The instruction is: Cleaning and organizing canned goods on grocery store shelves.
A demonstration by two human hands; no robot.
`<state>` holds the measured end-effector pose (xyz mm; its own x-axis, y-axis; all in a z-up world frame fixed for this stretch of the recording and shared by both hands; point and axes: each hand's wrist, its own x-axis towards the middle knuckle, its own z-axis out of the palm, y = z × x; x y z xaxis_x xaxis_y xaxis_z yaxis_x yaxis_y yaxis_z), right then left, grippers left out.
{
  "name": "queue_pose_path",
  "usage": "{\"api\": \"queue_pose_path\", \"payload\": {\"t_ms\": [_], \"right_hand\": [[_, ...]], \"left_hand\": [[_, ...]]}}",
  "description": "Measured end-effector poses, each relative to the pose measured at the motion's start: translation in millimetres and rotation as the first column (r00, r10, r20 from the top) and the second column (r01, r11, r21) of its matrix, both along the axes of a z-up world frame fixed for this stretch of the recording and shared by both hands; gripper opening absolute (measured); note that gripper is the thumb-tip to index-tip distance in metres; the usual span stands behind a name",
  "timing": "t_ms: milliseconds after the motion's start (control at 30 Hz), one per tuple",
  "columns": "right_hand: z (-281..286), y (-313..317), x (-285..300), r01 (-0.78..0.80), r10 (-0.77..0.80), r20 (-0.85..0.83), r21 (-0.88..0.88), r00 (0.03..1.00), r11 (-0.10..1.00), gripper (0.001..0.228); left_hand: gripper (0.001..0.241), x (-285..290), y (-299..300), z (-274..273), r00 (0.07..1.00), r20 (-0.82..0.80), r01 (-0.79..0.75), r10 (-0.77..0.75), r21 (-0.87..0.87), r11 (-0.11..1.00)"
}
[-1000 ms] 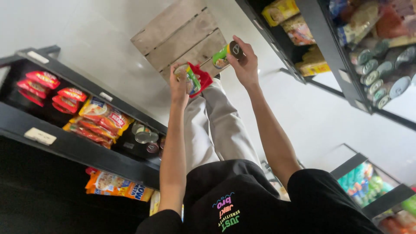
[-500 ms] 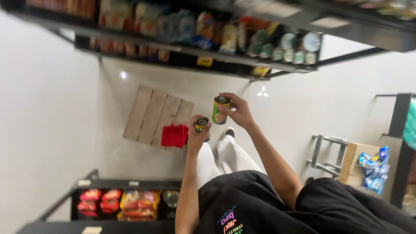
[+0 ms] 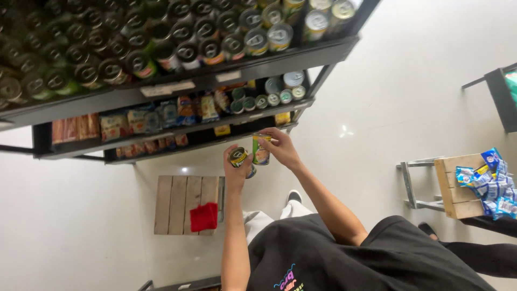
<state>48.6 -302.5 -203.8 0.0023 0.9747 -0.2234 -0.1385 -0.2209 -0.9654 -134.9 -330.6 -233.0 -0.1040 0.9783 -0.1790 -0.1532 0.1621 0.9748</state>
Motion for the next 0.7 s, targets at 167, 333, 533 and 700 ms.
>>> {"api": "queue_pose_path", "payload": {"t_ms": [167, 333, 533, 700], "right_hand": [[24.4, 15.1, 50.0, 0.041, -0.042, 0.022, 0.052, 0.999, 0.998, 0.045], [66.2, 18.6, 79.6, -0.004, -0.003, 0.052, 0.138, 0.999, 0.990, 0.058], [80.3, 26.1, 92.2, -0.017, 0.030, -0.056, 0.220, 0.998, 0.975, 0.043], [96.2, 35.5, 87.4, 0.004, 0.027, -0.104, 0.284, 0.994, 0.959, 0.030]], "left_hand": [[0.058, 49.3, 22.8, 6.0, 0.999, 0.025, 0.031, -0.034, 0.122, 0.992], [0.058, 76.2, 24.4, 40.2, 0.994, -0.069, 0.092, -0.080, 0.187, 0.978], [0.067, 82.3, 27.0, 95.6, 0.980, -0.159, 0.166, -0.123, 0.293, 0.942], [0.067, 69.1, 24.3, 94.8, 0.949, -0.299, 0.195, -0.097, 0.318, 0.928]]}}
